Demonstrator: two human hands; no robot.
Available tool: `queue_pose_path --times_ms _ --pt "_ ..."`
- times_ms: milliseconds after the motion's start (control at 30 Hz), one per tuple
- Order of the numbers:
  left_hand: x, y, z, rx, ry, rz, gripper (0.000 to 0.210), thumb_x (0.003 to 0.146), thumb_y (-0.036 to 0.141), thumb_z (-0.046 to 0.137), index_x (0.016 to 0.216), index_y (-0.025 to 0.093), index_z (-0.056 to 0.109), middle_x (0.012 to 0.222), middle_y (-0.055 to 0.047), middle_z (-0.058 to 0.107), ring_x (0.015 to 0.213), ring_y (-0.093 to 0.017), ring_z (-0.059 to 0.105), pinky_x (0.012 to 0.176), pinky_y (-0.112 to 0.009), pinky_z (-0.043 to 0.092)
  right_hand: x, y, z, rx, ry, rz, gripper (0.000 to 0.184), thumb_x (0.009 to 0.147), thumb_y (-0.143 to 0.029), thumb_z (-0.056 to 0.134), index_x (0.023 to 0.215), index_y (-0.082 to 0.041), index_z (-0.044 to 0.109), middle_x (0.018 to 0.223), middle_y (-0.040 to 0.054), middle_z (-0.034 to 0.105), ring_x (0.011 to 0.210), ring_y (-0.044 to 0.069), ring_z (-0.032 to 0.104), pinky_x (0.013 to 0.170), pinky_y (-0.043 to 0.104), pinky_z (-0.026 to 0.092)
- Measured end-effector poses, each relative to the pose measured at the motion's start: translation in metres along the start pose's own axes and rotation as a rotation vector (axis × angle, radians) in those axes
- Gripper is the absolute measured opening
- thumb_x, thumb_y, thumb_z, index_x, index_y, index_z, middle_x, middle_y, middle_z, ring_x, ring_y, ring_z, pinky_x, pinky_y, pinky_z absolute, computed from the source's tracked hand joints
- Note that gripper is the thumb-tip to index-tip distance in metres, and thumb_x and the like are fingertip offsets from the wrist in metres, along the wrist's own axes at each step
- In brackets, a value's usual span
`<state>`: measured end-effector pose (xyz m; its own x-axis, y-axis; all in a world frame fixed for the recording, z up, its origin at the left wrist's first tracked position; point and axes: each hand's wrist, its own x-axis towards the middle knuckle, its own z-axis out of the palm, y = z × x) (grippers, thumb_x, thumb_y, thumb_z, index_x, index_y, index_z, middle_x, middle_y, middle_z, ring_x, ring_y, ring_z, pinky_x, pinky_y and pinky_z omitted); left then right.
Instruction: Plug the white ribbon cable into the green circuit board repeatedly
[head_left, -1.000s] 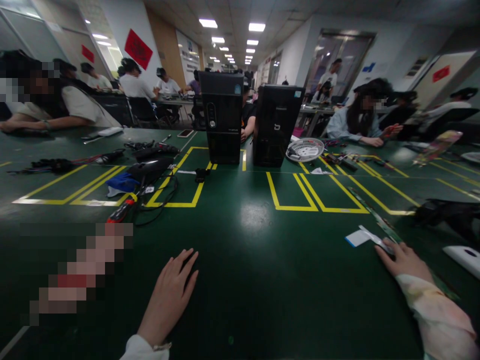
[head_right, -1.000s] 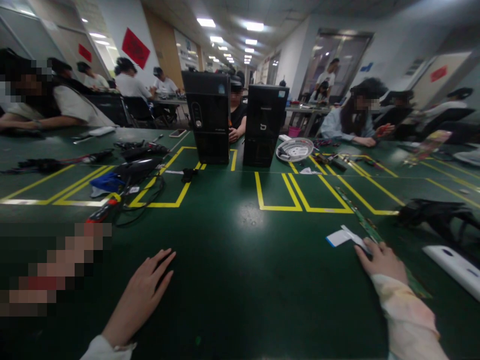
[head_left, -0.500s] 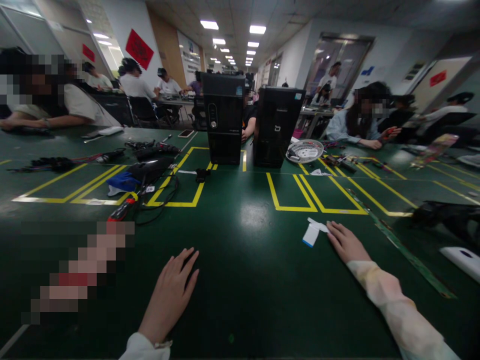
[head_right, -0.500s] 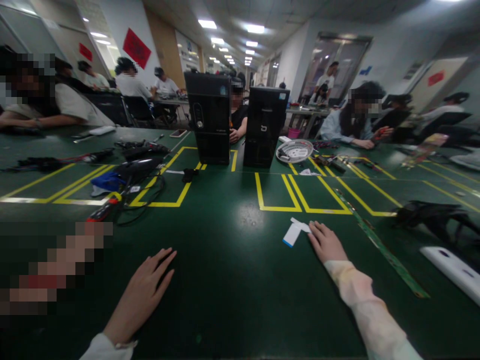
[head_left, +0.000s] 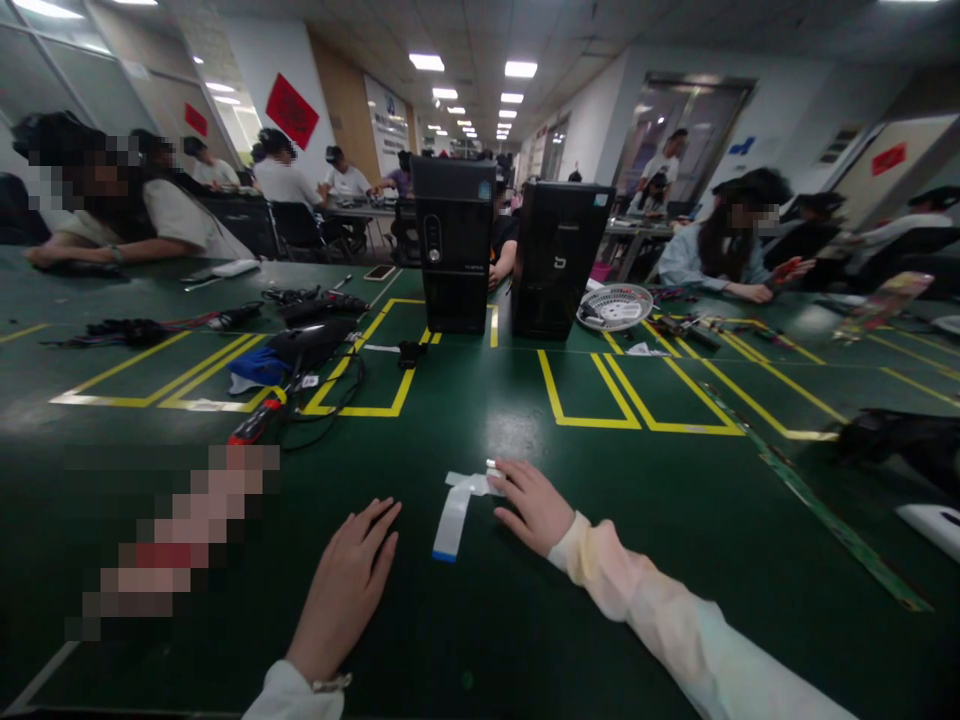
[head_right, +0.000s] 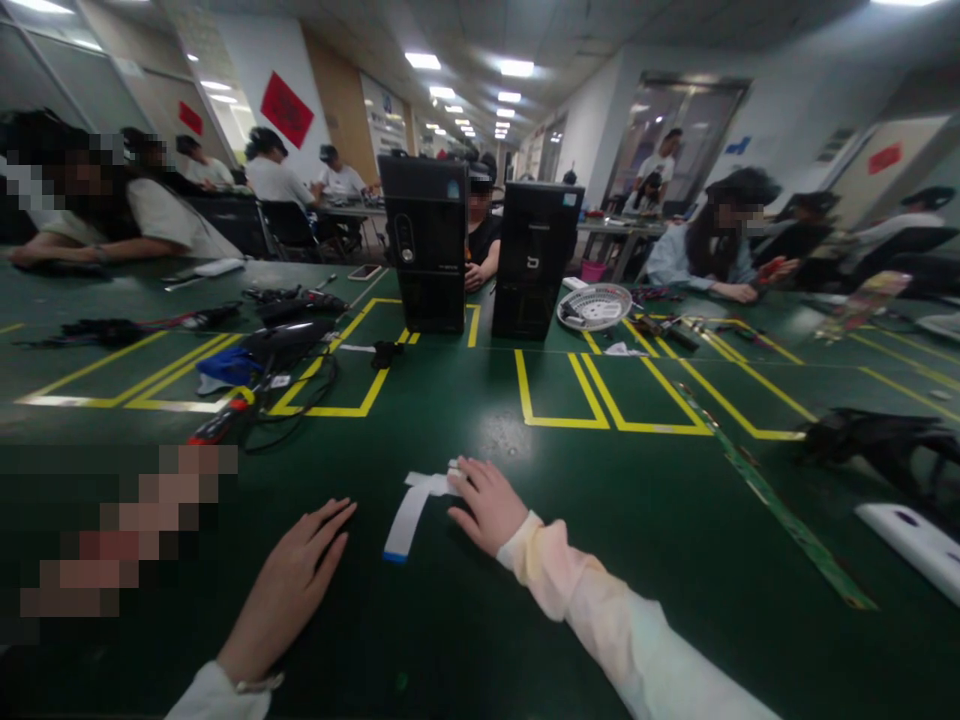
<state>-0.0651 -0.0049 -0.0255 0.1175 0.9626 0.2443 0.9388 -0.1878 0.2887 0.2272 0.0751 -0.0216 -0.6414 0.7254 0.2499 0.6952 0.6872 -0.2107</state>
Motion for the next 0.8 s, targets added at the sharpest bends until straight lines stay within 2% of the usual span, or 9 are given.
queue_pose_path --times_ms 167,300,433,600,733,800 --pt "0.001 -0.002 0.001 -0.095 0.027 -0.036 0.043 0.095 0.039 0.032 0.129 0.022 0.052 0.135 -0.007 0.053 0.127 -0.022 0.046 0.108 -0.047 0.034 0.003 -0.053 -0.004 0.128 -0.172 -0.175 0.052 0.093 -0.049 0.037 0.138 -0.022 0.041 0.149 0.0093 0.032 0.137 0.024 0.026 0.113 0.048 0.019" --pt "0.001 -0.004 0.003 -0.130 0.053 -0.012 0.042 0.094 0.038 0.035 0.128 0.022 0.053 0.134 -0.007 0.054 0.126 -0.022 0.047 0.109 -0.047 0.034 -0.002 -0.071 -0.013 0.169 -0.235 -0.265 0.054 0.094 -0.051 0.034 0.140 -0.023 0.037 0.149 0.0081 0.031 0.137 0.022 0.025 0.114 0.045 0.018" --pt "0.001 -0.004 0.002 -0.109 0.048 -0.010 0.042 0.094 0.039 0.037 0.128 0.021 0.054 0.134 -0.007 0.054 0.126 -0.023 0.046 0.108 -0.048 0.034 -0.002 -0.072 -0.016 0.165 -0.229 -0.260 0.052 0.094 -0.050 0.035 0.139 -0.024 0.038 0.148 0.0079 0.033 0.135 0.021 0.028 0.112 0.044 0.021" --pt "0.001 -0.003 0.003 -0.082 0.043 0.000 0.042 0.093 0.040 0.038 0.129 0.023 0.053 0.135 -0.007 0.053 0.127 -0.024 0.046 0.107 -0.048 0.035 -0.003 -0.069 -0.008 0.155 -0.201 -0.245 0.054 0.093 -0.052 0.036 0.139 -0.023 0.040 0.146 0.0098 0.035 0.130 0.024 0.034 0.109 0.045 0.027" --pt "0.001 -0.003 0.003 -0.057 0.021 -0.002 0.043 0.093 0.040 0.037 0.129 0.022 0.052 0.136 -0.008 0.052 0.128 -0.025 0.045 0.107 -0.050 0.035 -0.007 -0.064 -0.006 0.145 -0.192 -0.251 0.059 0.092 -0.054 0.038 0.142 -0.025 0.035 0.150 0.0104 0.029 0.137 0.025 0.025 0.111 0.047 0.023" --pt "0.000 -0.003 0.002 -0.049 0.007 -0.011 0.043 0.094 0.040 0.036 0.130 0.022 0.052 0.137 -0.008 0.051 0.129 -0.026 0.044 0.106 -0.051 0.035 -0.010 -0.053 -0.008 0.101 -0.150 -0.198 0.059 0.091 -0.054 0.039 0.143 -0.025 0.035 0.151 0.0106 0.026 0.138 0.025 0.022 0.112 0.049 0.022"
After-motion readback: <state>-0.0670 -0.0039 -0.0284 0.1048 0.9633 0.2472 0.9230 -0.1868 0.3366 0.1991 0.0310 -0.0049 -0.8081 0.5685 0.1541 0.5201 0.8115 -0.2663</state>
